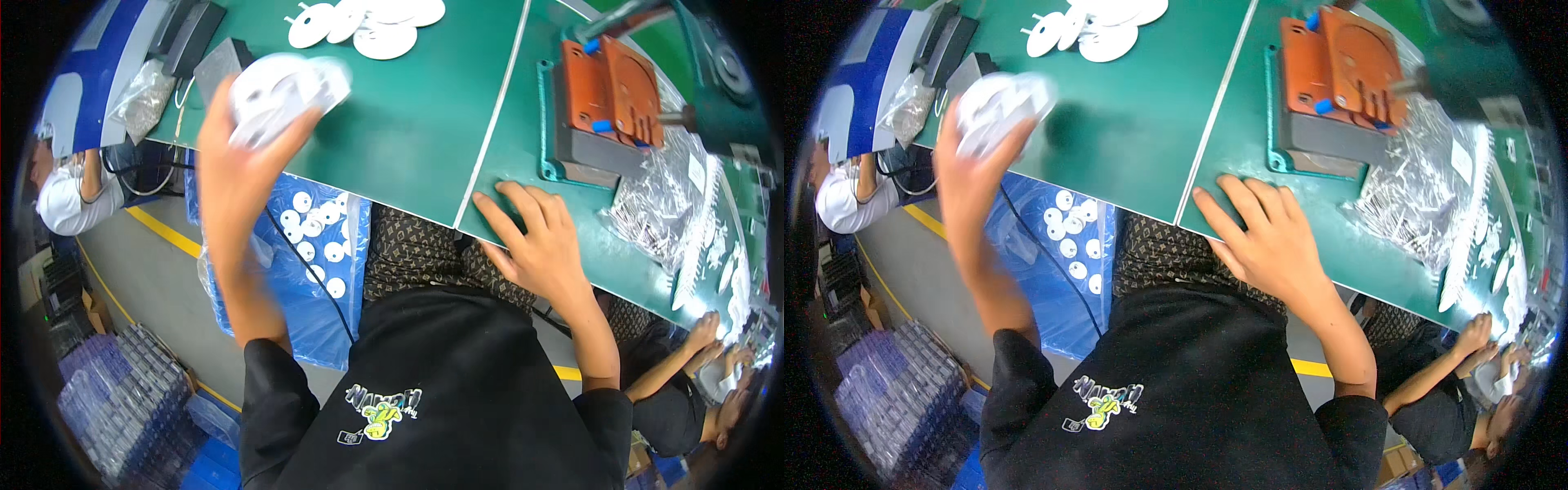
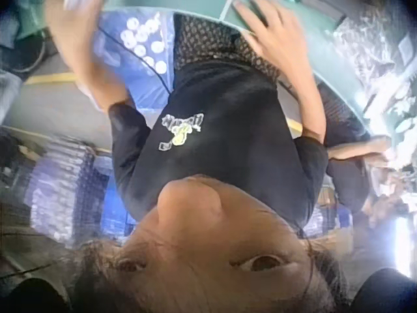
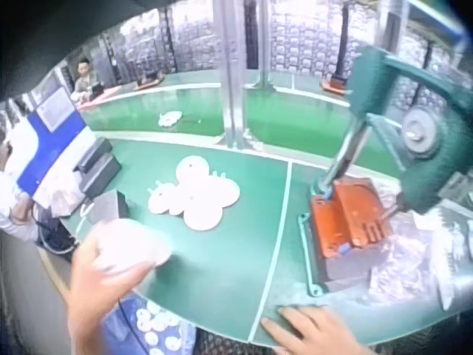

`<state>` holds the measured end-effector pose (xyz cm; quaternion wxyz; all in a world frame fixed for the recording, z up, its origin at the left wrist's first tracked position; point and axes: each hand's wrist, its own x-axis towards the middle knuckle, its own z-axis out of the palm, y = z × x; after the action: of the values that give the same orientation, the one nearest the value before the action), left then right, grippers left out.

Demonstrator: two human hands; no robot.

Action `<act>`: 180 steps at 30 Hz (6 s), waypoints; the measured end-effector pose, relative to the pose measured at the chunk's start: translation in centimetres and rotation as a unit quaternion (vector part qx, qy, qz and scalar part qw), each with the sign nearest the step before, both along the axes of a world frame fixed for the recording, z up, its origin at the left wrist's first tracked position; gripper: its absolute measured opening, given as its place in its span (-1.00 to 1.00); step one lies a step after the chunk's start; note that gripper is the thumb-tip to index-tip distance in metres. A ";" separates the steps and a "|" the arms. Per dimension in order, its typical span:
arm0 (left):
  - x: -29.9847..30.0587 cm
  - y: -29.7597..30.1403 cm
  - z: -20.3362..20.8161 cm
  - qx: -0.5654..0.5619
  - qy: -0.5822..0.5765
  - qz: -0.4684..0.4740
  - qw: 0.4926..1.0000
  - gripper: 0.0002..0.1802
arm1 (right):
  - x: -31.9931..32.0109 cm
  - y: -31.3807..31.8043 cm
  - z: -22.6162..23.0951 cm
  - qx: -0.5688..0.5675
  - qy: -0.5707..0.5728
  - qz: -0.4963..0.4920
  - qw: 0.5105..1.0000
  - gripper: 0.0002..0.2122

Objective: The person assembles small circular electronic components using a manual press.

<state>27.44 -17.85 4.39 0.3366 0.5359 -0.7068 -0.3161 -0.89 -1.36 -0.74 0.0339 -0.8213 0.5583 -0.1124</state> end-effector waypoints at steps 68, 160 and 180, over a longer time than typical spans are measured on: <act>10.4 20.5 -44.5 0.352 0.222 0.427 0.803 -0.41 | 0.4 0.2 -0.1 -0.034 0.034 -0.030 0.998 -0.39; 17.0 16.9 -42.7 0.575 0.199 0.132 0.783 -0.59 | 0.7 -0.5 0.2 -0.044 0.011 -0.030 0.999 -0.43; 10.7 16.0 -40.9 0.525 0.015 0.153 0.837 -0.46 | 0.4 -0.4 -0.1 -0.049 0.007 -0.038 0.998 -0.44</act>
<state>38.14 -1.83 -36.51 0.0596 0.7288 -0.3389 -0.5920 -0.46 -1.73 -0.83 -0.0150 -0.8009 0.5832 -0.1347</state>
